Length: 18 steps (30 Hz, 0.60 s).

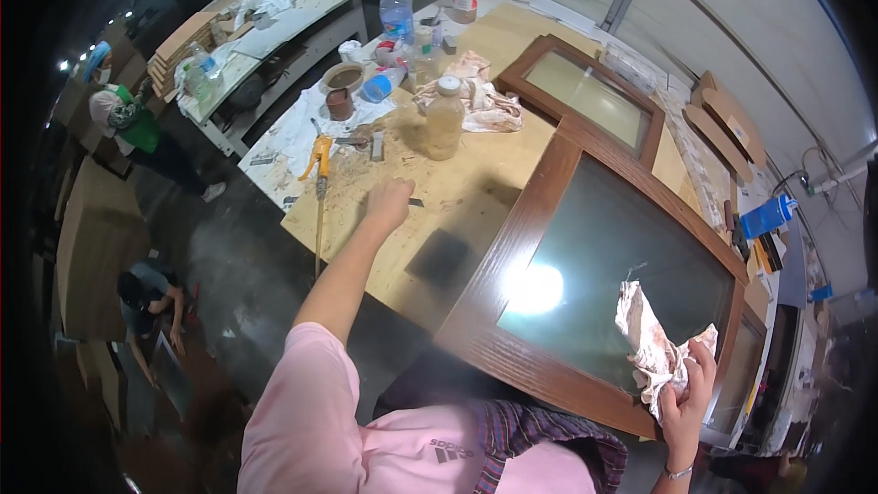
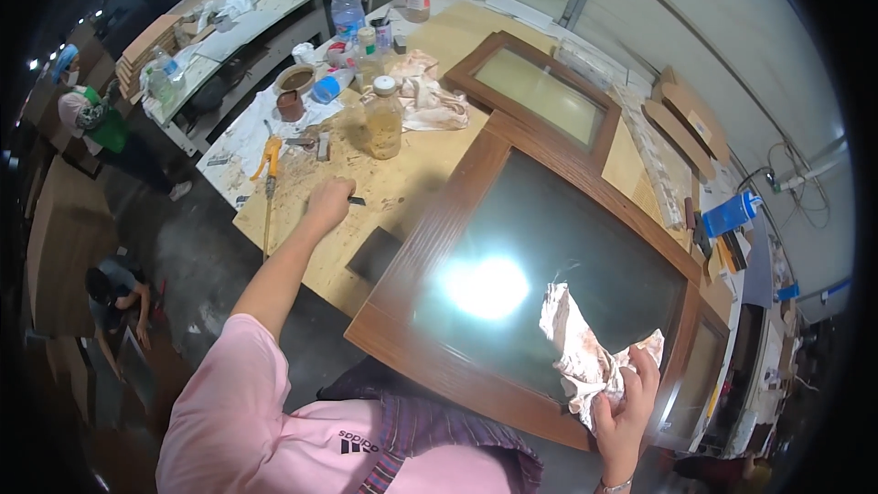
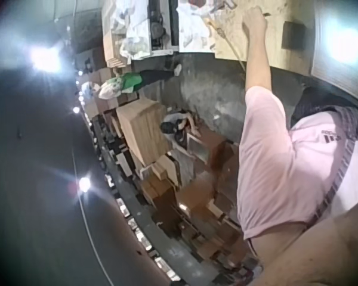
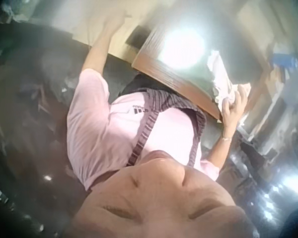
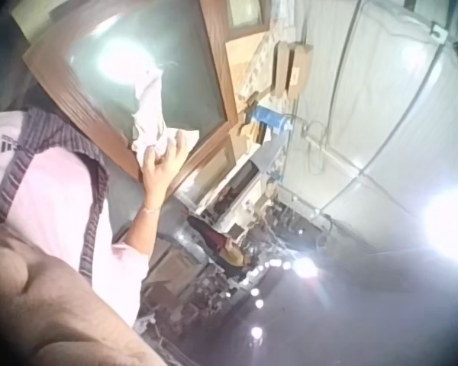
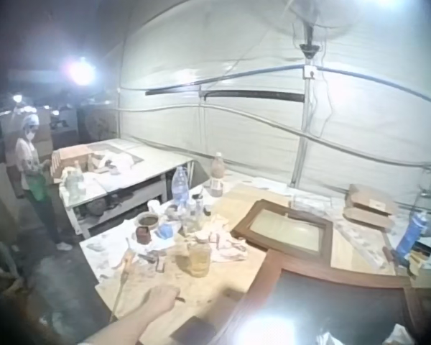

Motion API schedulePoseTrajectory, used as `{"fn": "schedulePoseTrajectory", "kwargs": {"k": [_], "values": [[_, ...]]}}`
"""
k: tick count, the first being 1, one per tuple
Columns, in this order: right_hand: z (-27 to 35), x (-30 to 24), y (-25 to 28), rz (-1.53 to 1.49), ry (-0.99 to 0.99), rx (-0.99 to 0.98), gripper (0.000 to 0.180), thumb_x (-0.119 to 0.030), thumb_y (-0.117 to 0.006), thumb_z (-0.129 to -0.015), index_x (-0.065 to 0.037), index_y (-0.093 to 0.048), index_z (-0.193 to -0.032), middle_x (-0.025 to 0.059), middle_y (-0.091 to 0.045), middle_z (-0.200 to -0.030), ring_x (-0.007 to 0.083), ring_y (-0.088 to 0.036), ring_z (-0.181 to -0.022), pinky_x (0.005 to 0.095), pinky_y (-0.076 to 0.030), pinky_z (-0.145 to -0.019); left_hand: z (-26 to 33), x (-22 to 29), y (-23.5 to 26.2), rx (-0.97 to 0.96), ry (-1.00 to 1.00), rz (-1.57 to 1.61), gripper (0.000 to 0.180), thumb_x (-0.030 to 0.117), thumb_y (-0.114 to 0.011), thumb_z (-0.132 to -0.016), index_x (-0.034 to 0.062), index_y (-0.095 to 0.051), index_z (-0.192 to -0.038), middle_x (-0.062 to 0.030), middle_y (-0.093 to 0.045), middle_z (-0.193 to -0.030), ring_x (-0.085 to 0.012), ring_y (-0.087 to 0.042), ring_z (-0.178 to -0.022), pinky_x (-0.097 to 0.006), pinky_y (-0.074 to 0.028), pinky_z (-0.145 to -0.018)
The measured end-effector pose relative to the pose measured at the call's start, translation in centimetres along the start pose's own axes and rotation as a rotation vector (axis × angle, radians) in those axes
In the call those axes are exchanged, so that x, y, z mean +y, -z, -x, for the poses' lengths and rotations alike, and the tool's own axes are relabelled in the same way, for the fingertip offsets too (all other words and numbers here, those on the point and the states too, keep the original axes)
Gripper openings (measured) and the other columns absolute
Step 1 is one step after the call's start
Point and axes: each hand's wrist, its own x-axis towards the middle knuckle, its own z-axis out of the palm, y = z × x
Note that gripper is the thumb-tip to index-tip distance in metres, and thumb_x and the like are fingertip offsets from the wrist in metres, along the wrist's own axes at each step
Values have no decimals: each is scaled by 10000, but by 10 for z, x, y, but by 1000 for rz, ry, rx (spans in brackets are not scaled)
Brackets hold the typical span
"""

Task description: The person cleans and finishes a wooden door frame with a glass insert by using a cloth to wipe the glass and frame, and using a scraper or small tool to remove residue from the edges.

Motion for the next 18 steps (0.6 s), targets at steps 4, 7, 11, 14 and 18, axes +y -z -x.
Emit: {"fn": "schedulePoseTrajectory", "kwargs": {"k": [4,7,11,14,18], "values": [[3,0,-5,-1,-10,37,408,-77,-631,-729,10,-571,-1123,199,-513,-1398,403,-448,-1324,483,-344,-1121,-28,-9,5,-199,-147,-67,154,2,-576,-803,44,-638,-937,-183,-681,-918,-385,-652,-930,-492,-520,-789],[6,5,-2,29,9,63,412,-105,-652,-725,9,-596,-1116,204,-534,-1377,408,-471,-1306,484,-364,-1107,-43,-22,-4,-258,-243,-20,132,12,-600,-773,43,-641,-895,-186,-676,-869,-405,-646,-871,-500,-511,-766],[-4,2,-1,118,71,100,381,-171,-720,-706,-1,-646,-1038,194,-604,-1283,418,-532,-1245,495,-430,-1050,-50,-28,-3,-353,-215,11,80,61,-629,-747,47,-645,-823,-186,-668,-824,-403,-641,-840,-498,-492,-714],[-11,1,4,129,104,140,298,-167,-779,-684,-5,-647,-897,179,-637,-1214,410,-565,-1198,486,-473,-987,-51,-15,16,-185,-136,165,46,47,-636,-777,35,-636,-822,-119,-638,-730,-288,-641,-732,-399,-483,-649],[-10,9,9,112,158,233,247,-109,-763,-695,1,-550,-755,174,-660,-1085,366,-648,-981,436,-542,-838,-71,22,69,111,-84,857,51,14,-664,-876,39,-621,-871,50,-530,-768,-50,-494,-716,-214,-404,-641]]}}
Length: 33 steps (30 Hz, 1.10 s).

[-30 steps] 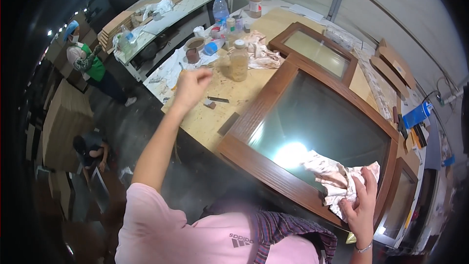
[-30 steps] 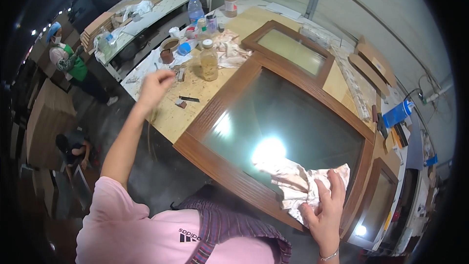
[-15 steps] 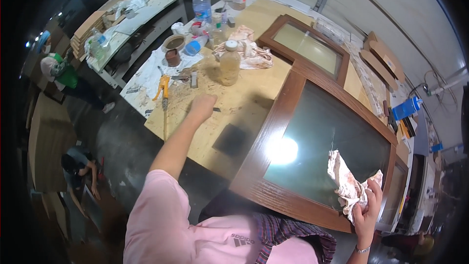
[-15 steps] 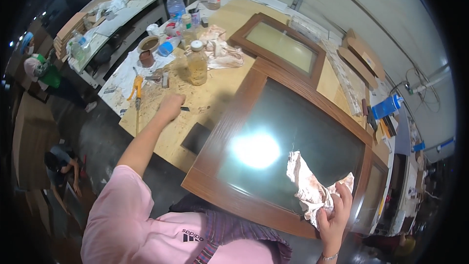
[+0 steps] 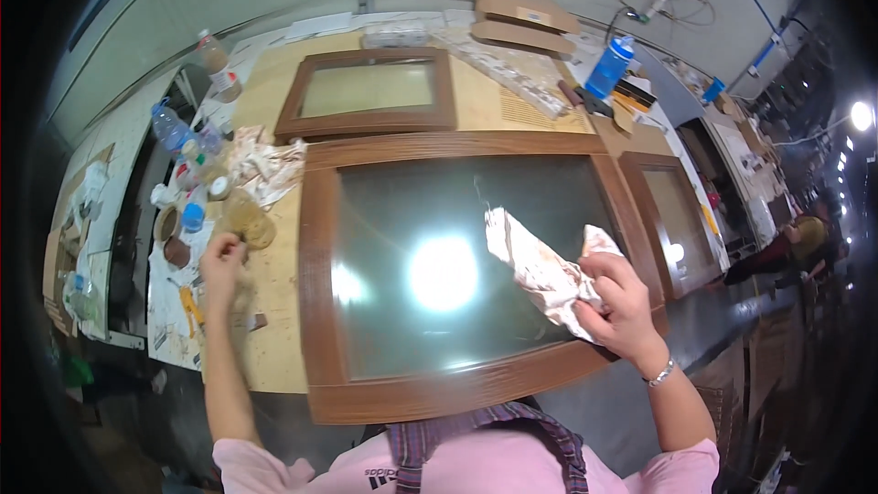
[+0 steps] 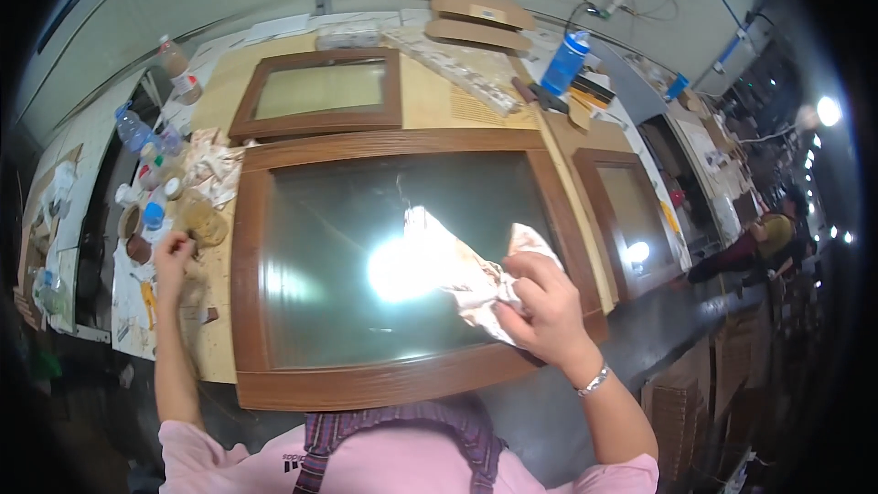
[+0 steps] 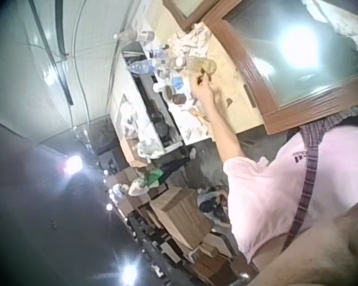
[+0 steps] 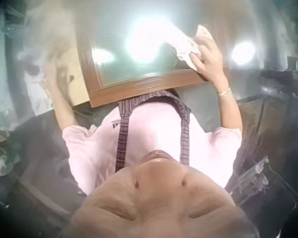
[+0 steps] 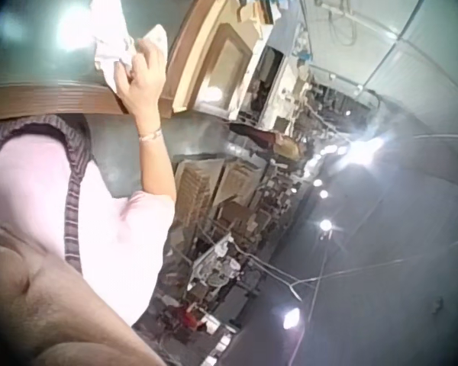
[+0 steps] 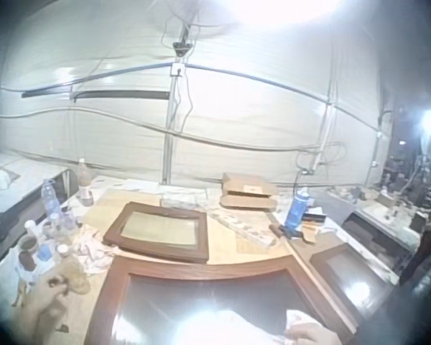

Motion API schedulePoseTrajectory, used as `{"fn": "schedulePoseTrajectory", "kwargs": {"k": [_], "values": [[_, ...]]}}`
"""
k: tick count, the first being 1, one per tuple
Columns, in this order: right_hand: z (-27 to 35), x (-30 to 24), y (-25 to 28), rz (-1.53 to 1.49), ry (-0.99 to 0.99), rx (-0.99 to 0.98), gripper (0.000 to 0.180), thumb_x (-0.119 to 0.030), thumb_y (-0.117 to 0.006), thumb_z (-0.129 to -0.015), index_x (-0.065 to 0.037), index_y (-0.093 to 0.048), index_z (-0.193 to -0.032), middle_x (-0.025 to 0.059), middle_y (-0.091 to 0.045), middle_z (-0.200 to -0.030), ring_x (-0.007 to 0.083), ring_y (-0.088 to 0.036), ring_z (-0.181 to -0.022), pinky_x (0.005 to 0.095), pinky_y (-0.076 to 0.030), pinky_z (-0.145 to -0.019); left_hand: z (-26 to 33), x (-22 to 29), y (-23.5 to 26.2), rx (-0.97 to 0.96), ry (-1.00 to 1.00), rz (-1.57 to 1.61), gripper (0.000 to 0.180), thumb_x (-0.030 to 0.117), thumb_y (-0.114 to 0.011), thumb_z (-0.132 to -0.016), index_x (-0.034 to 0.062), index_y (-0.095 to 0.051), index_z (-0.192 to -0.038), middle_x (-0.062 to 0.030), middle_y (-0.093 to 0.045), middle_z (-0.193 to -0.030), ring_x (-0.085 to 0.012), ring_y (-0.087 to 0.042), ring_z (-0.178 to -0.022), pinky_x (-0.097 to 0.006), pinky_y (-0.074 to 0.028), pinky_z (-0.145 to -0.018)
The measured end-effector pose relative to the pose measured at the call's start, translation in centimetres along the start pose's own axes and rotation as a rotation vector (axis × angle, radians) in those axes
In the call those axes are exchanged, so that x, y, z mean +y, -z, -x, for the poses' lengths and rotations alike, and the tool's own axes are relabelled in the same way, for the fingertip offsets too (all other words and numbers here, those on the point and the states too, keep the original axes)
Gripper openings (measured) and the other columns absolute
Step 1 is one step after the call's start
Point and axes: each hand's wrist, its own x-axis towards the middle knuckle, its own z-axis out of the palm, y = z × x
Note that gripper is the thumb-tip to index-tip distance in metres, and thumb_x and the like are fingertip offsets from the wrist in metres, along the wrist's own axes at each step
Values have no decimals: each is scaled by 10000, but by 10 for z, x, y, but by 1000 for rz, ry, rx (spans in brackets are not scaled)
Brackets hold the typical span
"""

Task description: The person cleans and finishes a wooden door frame with a glass insert by using a cloth to wipe the glass and frame, and using a scraper or small tool to remove residue from the edges.

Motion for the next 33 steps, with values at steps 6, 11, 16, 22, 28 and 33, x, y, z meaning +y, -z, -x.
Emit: {"fn": "schedulePoseTrajectory", "kwargs": {"k": [6,11,16,22,28,33], "values": [[6,28,28,-19,166,77,343,2,-728,-624,-48,-638,-951,122,-685,-1092,306,-668,-829,367,-546,-664,41,219,-12,-62,-163,203,84,21,-645,-908,36,-575,-952,66,-505,-840,-23,-465,-736,-183,-376,-661],[17,87,85,77,316,-69,268,-75,-682,-568,-113,-706,-832,24,-653,-779,239,-616,-696,330,-480,-547,121,364,-124,-418,-86,107,134,-35,-687,-822,12,-606,-918,20,-579,-794,-68,-562,-685,-214,-449,-622],[36,116,97,-187,490,-293,248,-289,-791,-637,-123,-631,-728,40,-623,-847,238,-619,-792,344,-469,-592,167,391,-256,-522,-450,-117,136,29,-725,-814,-20,-650,-916,-129,-633,-760,-237,-649,-626,-342,-512,-552],[40,141,91,-197,664,-198,191,-241,-711,-739,-130,-677,-890,10,-686,-1018,195,-609,-785,321,-494,-632,184,411,-334,-460,-334,-310,121,31,-717,-804,20,-663,-911,-144,-640,-783,-310,-643,-633,-382,-522,-560],[42,157,85,-241,780,-176,219,-205,-617,-739,-70,-694,-892,59,-668,-1017,204,-631,-839,315,-477,-692,194,423,-362,-335,-358,-410,102,-8,-679,-757,-10,-624,-843,-174,-620,-748,-353,-637,-652,-402,-524,-573],[39,162,84,-231,828,-192,220,-196,-616,-730,-53,-701,-875,71,-670,-998,208,-630,-838,328,-478,-700,209,426,-366,-306,-315,-357,108,68,-651,-801,-9,-578,-784,-198,-615,-713,-398,-623,-671,-500,-489,-608]]}}
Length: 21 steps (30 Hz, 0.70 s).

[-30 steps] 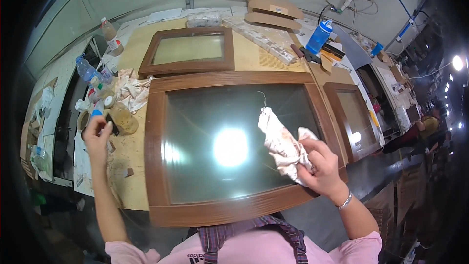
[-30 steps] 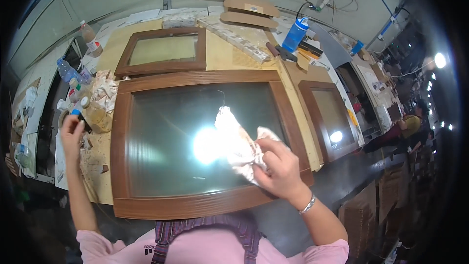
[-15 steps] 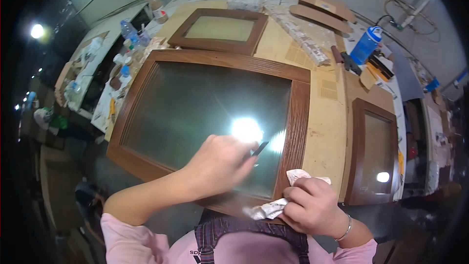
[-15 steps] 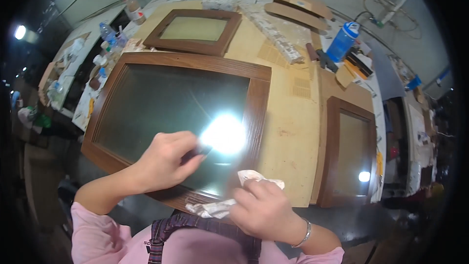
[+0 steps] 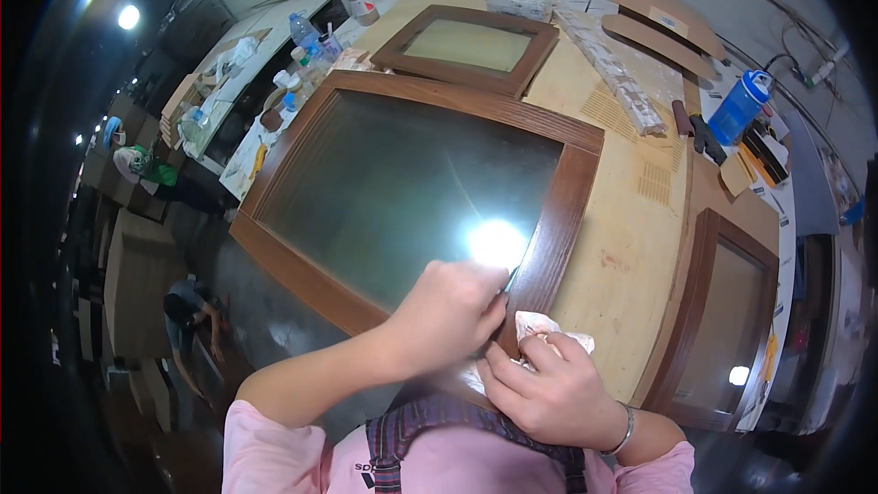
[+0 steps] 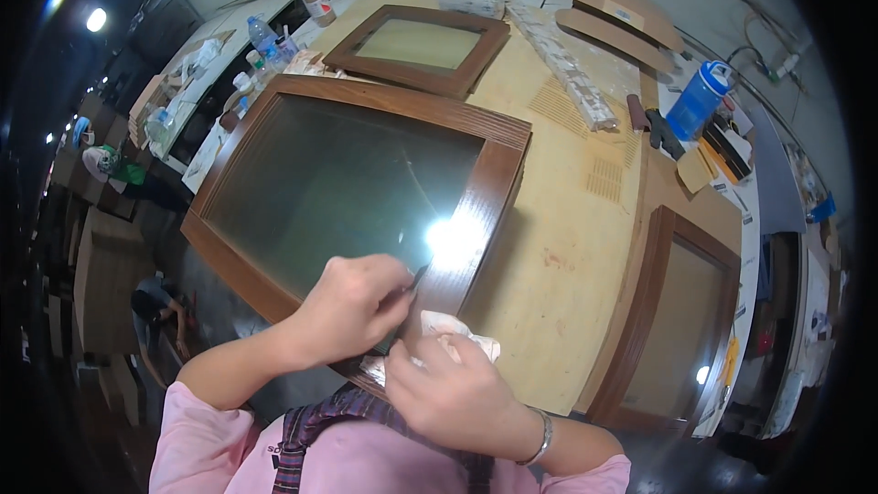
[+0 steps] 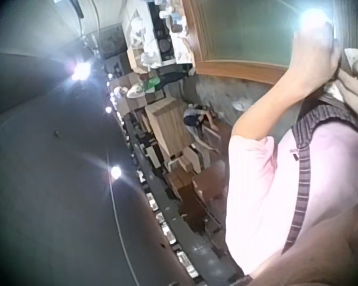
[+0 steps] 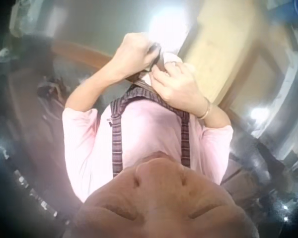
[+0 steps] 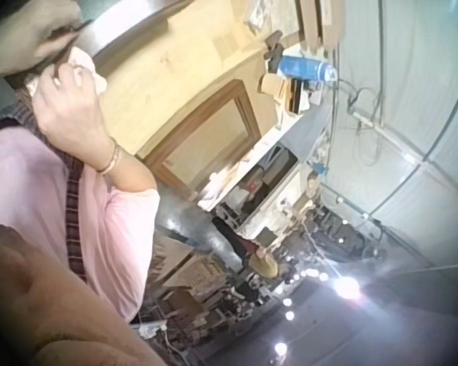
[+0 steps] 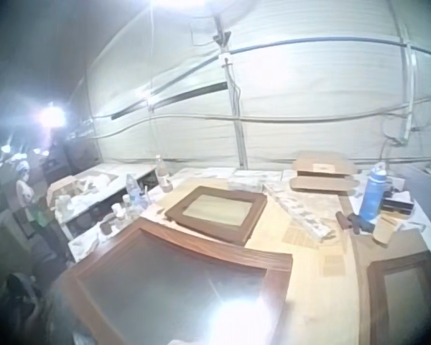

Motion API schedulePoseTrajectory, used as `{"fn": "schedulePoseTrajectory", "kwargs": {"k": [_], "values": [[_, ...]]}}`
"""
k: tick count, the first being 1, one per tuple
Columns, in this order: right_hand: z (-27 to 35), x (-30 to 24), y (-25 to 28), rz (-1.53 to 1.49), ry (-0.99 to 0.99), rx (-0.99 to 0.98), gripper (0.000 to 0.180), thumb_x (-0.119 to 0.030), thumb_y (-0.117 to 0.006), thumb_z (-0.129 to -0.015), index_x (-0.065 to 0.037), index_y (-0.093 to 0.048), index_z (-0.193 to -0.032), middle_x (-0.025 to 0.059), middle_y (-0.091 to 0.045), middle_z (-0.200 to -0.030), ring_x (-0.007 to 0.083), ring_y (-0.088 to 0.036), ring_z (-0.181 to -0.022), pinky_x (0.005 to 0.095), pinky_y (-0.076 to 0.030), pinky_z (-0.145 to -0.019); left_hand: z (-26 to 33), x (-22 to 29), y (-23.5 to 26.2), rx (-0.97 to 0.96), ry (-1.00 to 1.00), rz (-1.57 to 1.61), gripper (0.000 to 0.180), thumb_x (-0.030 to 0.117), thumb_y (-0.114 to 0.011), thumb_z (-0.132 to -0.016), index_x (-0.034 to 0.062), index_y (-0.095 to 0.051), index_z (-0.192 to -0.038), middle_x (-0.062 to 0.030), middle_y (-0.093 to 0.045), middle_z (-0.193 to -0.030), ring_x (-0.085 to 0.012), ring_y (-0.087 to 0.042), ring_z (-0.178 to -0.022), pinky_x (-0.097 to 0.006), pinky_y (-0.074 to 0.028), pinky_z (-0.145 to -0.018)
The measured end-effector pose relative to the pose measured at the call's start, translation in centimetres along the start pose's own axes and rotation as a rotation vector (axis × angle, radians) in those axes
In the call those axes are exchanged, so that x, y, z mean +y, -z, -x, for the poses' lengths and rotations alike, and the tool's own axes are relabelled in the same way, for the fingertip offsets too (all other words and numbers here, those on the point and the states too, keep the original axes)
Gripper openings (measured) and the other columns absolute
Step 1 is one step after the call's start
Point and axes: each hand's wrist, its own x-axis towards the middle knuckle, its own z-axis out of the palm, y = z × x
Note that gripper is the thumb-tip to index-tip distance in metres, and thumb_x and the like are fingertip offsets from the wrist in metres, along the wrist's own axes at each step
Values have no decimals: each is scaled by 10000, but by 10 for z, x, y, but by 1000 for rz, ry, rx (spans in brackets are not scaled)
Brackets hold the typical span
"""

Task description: The person cleans and finishes a wooden door frame with a glass insert by using a cloth to wipe the glass and frame, and using a scraper or small tool to remove residue from the edges.

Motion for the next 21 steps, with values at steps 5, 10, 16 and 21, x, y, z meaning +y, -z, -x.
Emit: {"fn": "schedulePoseTrajectory", "kwargs": {"k": [5,10,16,21], "values": [[0,-4,-9,-24,-42,43,232,-195,-677,-743,-83,-725,-941,39,-706,-1019,178,-586,-750,332,-478,-684,-17,-5,-3,23,53,-32,114,94,-657,-794,-18,-642,-784,-195,-592,-709,-389,-613,-641,-469,-508,-608],[0,-5,-12,-14,-45,53,232,-173,-688,-732,-91,-729,-945,37,-711,-1014,178,-579,-739,332,-475,-683,2,1,-6,83,29,-15,115,55,-634,-774,-17,-611,-688,-207,-570,-641,-386,-604,-608,-475,-498,-580],[1,-4,-15,-18,-52,64,266,-177,-677,-710,-102,-732,-960,17,-716,-1015,186,-584,-769,337,-479,-711,-5,-3,-5,26,65,19,95,45,-626,-769,-10,-601,-696,-213,-568,-611,-405,-601,-595,-485,-491,-569],[0,-5,-15,-4,-43,58,285,-176,-661,-706,-102,-733,-972,10,-716,-1022,195,-583,-772,339,-477,-720,-15,-4,-8,4,87,15,60,12,-587,-794,-46,-584,-781,-254,-615,-719,-429,-640,-677,-488,-534,-618]]}}
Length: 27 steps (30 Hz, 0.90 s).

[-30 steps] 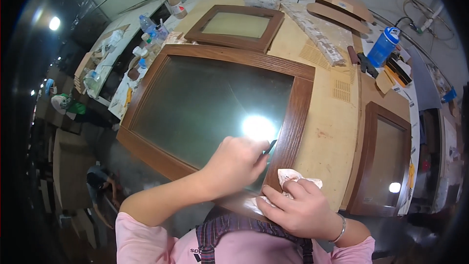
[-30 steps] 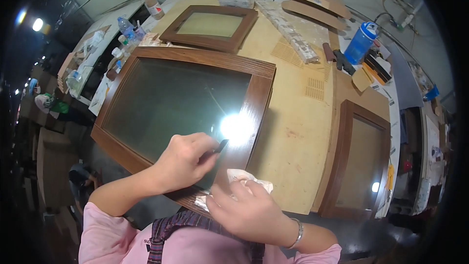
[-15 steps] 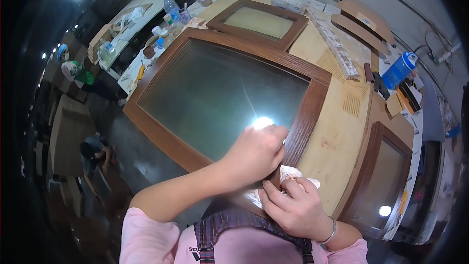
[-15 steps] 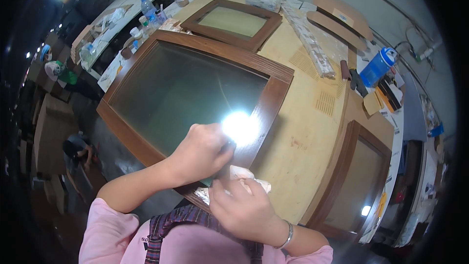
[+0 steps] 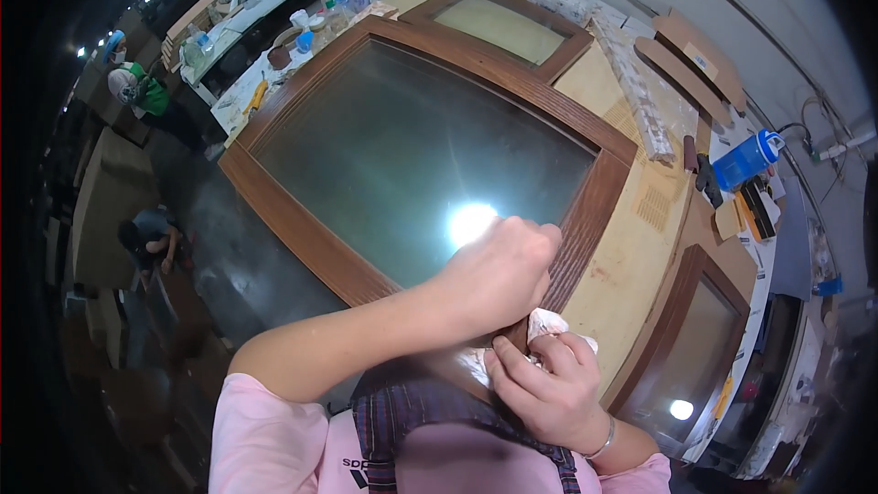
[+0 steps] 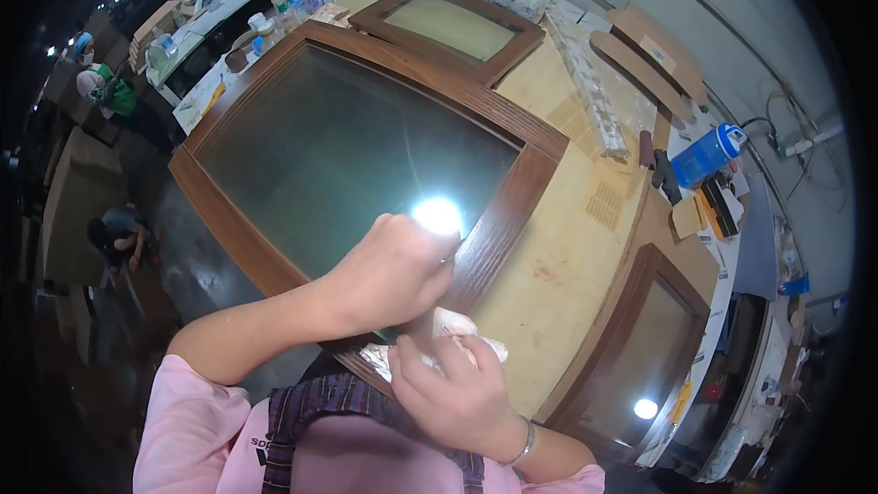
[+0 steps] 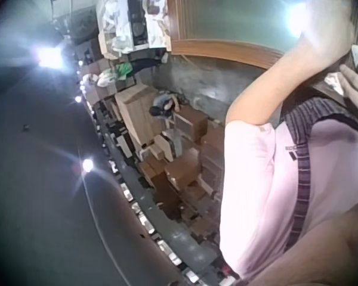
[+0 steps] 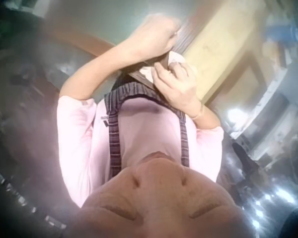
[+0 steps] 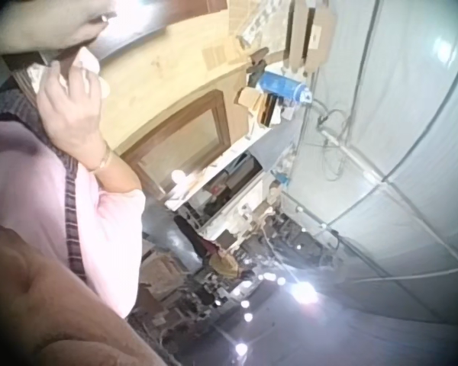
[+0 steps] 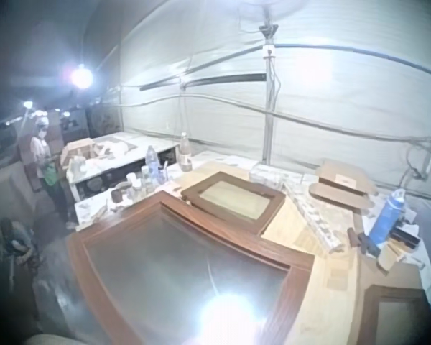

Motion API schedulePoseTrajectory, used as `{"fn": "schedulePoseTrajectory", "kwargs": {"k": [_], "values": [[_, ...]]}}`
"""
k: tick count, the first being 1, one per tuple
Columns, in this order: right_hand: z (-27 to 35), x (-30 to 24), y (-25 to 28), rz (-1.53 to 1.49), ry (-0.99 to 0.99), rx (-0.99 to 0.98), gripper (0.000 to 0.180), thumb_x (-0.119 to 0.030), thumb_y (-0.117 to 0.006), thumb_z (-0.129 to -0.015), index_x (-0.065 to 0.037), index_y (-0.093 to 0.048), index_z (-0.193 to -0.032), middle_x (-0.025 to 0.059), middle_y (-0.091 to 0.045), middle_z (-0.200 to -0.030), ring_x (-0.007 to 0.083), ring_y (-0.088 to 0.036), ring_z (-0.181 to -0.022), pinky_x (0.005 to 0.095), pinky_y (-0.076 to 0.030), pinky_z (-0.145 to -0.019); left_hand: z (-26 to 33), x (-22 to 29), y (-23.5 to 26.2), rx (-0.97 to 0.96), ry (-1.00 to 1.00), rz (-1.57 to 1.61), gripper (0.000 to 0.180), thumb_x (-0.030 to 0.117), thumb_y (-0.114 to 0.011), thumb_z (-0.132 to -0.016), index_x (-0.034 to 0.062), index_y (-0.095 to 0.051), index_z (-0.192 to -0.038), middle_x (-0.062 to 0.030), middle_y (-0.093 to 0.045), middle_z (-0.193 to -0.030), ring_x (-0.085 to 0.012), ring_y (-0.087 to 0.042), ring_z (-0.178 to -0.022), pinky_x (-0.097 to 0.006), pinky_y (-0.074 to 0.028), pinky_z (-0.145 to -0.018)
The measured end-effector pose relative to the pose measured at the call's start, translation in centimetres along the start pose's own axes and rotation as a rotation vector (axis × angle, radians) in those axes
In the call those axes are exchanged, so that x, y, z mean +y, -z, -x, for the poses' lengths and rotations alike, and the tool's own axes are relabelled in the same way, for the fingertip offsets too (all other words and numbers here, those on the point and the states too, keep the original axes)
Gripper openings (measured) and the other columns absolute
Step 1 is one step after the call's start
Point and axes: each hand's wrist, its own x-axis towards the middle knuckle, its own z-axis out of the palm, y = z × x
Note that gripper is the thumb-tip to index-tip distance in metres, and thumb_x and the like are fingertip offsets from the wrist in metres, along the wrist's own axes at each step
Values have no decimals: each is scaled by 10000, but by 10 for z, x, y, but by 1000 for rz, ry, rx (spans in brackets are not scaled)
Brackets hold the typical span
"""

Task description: The person cleans and finishes a wooden door frame with a glass insert by using a cloth to wipe the glass and frame, and using a scraper or small tool to remove residue from the edges.

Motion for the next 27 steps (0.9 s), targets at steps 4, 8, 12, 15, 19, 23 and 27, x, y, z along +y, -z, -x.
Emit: {"fn": "schedulePoseTrajectory", "kwargs": {"k": [4,8,12,15,19,23,27], "values": [[1,1,0,-23,-5,-10,286,-167,-659,-710,-102,-732,-978,12,-716,-1037,196,-584,-784,339,-474,-731,9,3,6,-62,0,28,68,-7,-566,-802,-73,-576,-790,-282,-638,-768,-443,-659,-720,-492,-553,-638],[1,1,-2,-1,23,-17,285,-165,-664,-709,-109,-730,-980,9,-714,-1040,194,-583,-795,344,-470,-740,-4,3,5,-58,22,51,75,-13,-557,-802,-86,-574,-800,-290,-637,-774,-447,-659,-720,-495,-555,-647],[4,5,-1,-10,18,-22,284,-169,-667,-708,-119,-727,-981,4,-711,-1039,195,-581,-806,346,-466,-744,6,2,3,-78,10,39,78,-2,-568,-797,-75,-573,-824,-283,-640,-775,-454,-653,-713,-503,-550,-657],[5,3,-3,-12,18,-17,290,-174,-666,-708,-127,-725,-989,1,-707,-1055,194,-582,-821,345,-464,-745,-2,-6,-8,72,-14,39,71,6,-596,-783,-29,-547,-746,-247,-598,-707,-443,-605,-644,-510,-502,-603],[4,6,-5,-26,37,-13,292,-185,-661,-714,-138,-724,-996,-6,-701,-1077,192,-579,-832,343,-462,-747,-32,-12,-7,103,-55,-65,83,9,-594,-797,-30,-546,-741,-246,-611,-720,-449,-609,-671,-514,-501,-623],[7,10,-2,-57,22,-32,301,-195,-652,-716,-152,-723,-1005,-14,-698,-1081,189,-570,-835,340,-456,-750,-9,-10,0,-3,-20,-25,59,30,-613,-806,-27,-610,-824,-228,-616,-711,-430,-616,-657,-508,-511,-623],[7,10,-1,-76,35,-51,317,-199,-648,-686,-155,-733,-989,-20,-699,-1088,191,-564,-841,341,-453,-747,-5,-3,12,-153,50,-2,111,20,-571,-812,-66,-575,-881,-260,-634,-785,-436,-654,-754,-497,-552,-665]]}}
